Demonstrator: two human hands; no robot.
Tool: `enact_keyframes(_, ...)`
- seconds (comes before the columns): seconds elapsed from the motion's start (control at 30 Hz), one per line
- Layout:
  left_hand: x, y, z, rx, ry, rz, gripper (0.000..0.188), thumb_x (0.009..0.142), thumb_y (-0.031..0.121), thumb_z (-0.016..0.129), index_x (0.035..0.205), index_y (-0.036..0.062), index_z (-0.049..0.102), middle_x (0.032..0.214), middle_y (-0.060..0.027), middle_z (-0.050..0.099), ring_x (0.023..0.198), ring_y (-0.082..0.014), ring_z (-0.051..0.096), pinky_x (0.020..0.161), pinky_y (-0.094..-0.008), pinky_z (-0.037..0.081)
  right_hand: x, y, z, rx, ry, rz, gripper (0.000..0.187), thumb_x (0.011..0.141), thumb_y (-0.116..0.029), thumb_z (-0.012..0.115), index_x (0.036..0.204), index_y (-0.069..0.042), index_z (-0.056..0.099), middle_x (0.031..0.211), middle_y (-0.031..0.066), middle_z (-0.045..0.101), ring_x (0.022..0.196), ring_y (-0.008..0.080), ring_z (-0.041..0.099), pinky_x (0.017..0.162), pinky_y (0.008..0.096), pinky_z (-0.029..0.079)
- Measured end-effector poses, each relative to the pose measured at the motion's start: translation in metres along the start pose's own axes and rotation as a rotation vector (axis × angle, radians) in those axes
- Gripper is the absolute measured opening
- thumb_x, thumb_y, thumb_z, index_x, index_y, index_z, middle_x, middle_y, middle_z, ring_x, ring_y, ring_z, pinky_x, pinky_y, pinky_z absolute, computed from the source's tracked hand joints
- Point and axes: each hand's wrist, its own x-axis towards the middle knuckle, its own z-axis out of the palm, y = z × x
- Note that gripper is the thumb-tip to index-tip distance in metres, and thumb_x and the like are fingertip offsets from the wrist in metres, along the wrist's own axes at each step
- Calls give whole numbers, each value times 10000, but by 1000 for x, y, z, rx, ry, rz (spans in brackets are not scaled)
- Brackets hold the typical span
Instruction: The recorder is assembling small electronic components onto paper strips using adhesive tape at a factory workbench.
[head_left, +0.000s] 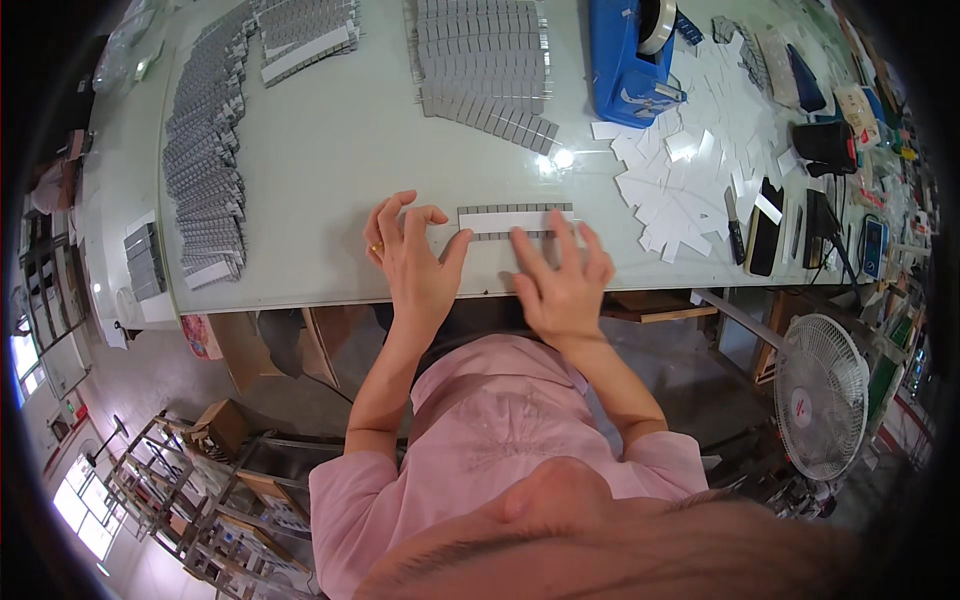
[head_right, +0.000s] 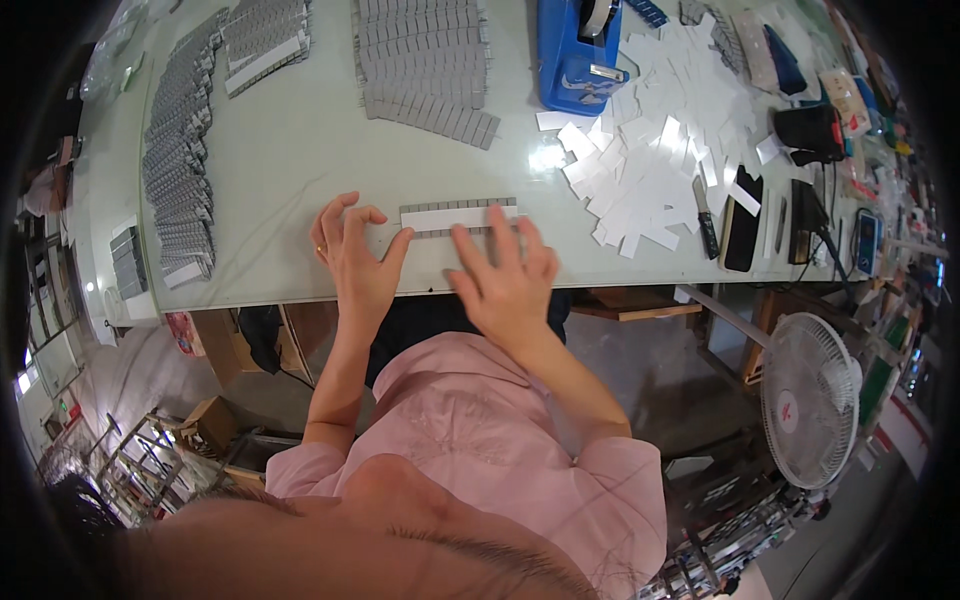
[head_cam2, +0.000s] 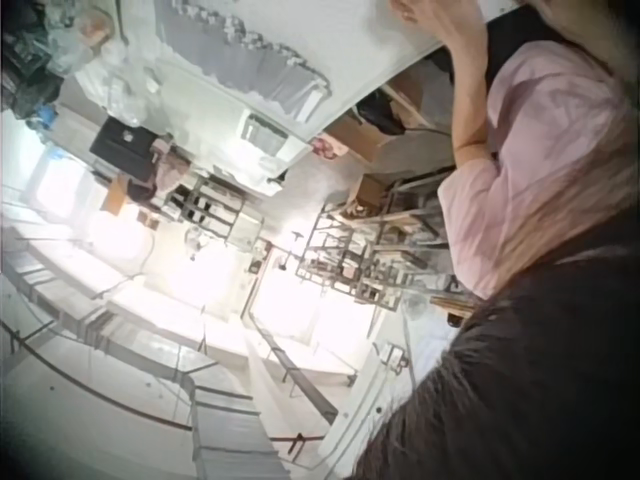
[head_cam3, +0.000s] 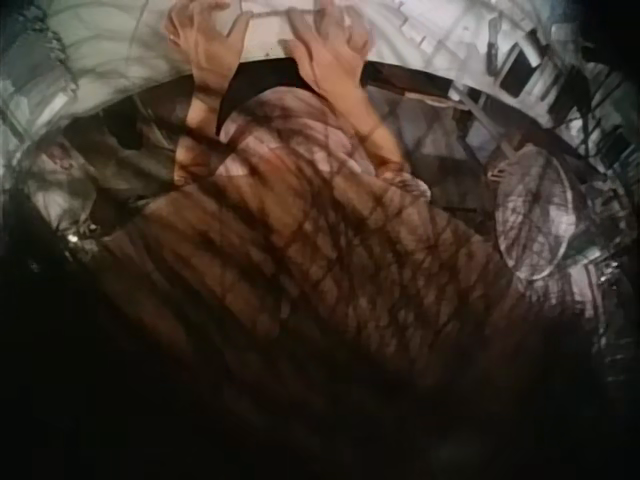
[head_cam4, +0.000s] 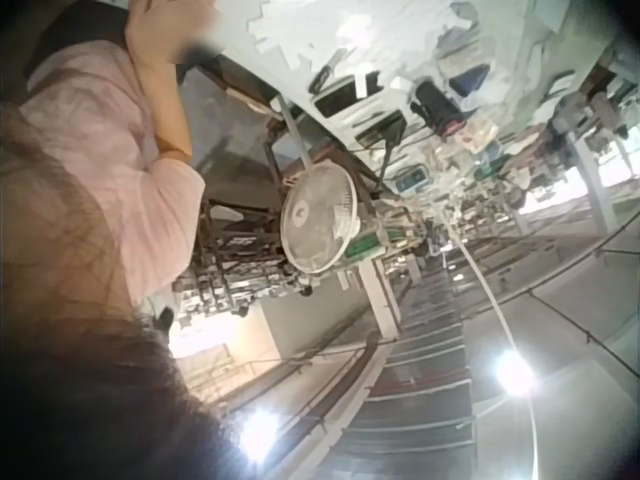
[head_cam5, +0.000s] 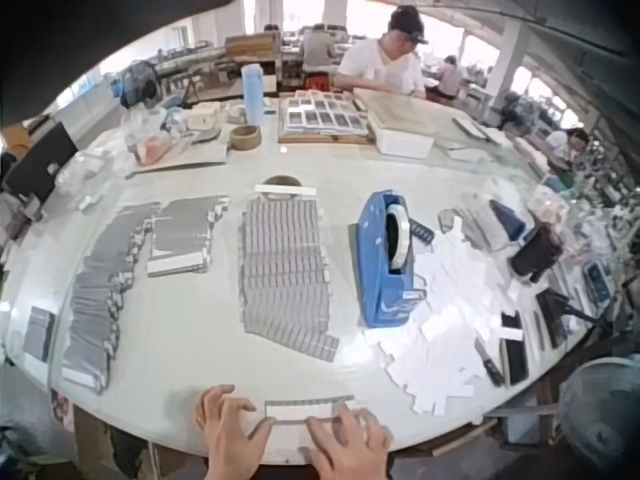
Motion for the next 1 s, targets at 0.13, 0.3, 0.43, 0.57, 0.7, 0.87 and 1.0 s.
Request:
enact_keyframes(0.13, -2, -2, -1, 5, -29, 18, 379, 754, 152, 819, 1045, 144, 577, 1352, -80, 450, 1295, -335, 355, 1027, -512, 263, -12, 37, -19, -96, 85, 104, 395, 877, -329, 634, 1261, -257, 696, 1455, 114, 494, 1305, 375, 372, 1068, 471, 276)
enact_keyframes(0.3, -5, 6, 2, 91, -99, 272, 658, 817, 325, 775, 1389, 117, 525, 1502, -135, 404, 1381, -357, 356, 1084, -492, 265, -21, 62, -22, 16, 205, 133, 345, 932, -275, 582, 1240, -181, 704, 1424, 118, 502, 1271, 361, 381, 1070, 442, 298)
enact_keyframes(0.43, -4, 27, 11, 110, -330, 479, 797, 816, 506, 713, 1424, 38, 498, 1515, -158, 424, 1431, -337, 330, 1110, -519, 278, -8, 56, -21, 96, 225, 115, 343, 944, -257, 565, 1231, -125, 699, 1406, 133, 503, 1256, 358, 390, 1074, 442, 310)
enact_keyframes(0.57, -26, 0, 9, 184, -252, 773, 548, 834, 397, 698, 1255, 51, 647, 1343, -76, 606, 1334, -267, 489, 1049, -474, 399, -5, 59, -21, 106, 249, 92, 392, 919, -188, 528, 1270, -88, 670, 1412, 161, 495, 1258, 360, 399, 1089, 459, 316)
enact_keyframes(0.7, -35, -27, -14, 172, -90, 912, 277, 787, 150, 733, 1060, 108, 743, 1191, -34, 693, 1145, -217, 633, 979, -399, 452, -3, 71, -15, 124, 294, 96, 388, 929, -199, 526, 1267, -61, 657, 1400, 168, 505, 1235, 370, 415, 1062, 465, 342)
enact_keyframes(0.87, 43, -51, -64, 394, -338, 349, 313, 865, 85, 619, 1171, 85, 687, 1198, -73, 691, 1095, -268, 656, 930, -416, 476, 9, 69, -5, 140, 355, 42, 360, 940, -206, 541, 1242, -47, 657, 1362, 158, 540, 1184, 361, 455, 1015, 456, 377)
enact_keyframes(1.0, 174, -116, -64, 324, 347, 639, 254, 906, 85, 652, 1150, 115, 714, 1154, -48, 718, 1097, -268, 656, 926, -422, 471, 9, 67, -1, 80, 392, -6, 354, 943, -213, 542, 1236, -50, 660, 1327, 153, 566, 1154, 355, 477, 995, 446, 393)
